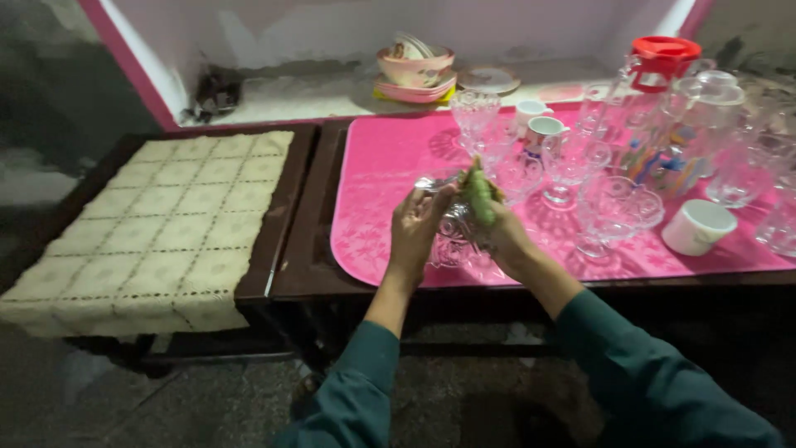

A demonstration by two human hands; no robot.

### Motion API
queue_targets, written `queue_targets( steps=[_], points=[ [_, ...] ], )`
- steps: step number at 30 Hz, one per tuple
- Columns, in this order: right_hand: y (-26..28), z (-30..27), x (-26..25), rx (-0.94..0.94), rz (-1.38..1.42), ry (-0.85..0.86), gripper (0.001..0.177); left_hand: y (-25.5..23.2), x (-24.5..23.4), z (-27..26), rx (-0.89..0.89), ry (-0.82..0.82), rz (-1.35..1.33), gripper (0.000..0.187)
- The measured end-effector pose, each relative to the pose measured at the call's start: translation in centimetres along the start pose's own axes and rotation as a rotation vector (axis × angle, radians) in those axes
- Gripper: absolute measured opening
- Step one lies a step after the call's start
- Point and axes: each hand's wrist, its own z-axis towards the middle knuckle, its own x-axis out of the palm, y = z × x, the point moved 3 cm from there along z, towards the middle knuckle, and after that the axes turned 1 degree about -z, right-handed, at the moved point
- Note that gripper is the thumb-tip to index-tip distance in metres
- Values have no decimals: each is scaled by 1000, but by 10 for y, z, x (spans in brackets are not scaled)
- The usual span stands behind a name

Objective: The person is cleaning various glassware and ceramic items using a cloth on a display shelf.

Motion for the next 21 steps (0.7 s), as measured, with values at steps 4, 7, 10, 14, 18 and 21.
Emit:
queue_targets(
  steps=[4, 7, 10, 14, 18, 21],
  points=[
    [-6, 9, -5, -6, 67, 32, 33, -5, 1, 8, 130, -76, 157, 58],
    [-32, 29, -34, -347, -68, 71, 29, 18, -12, 13, 127, -395, 494, 64],
    [-14, 7, -23, -286, -542, -334, 29, 41, -20, 17, -182, -490, 770, 65],
    [10, -15, 9, -532, -747, -325, 26, 100, -26, 30, -134, -405, 617, 50],
    [9, -27, 20, -679, -897, -244, 37, 94, -17, 18, -307, -333, -152, 10],
    [7, -19, 10, -530, -897, -244, 36, 89, -18, 19, -296, -281, -337, 9]
  ],
)
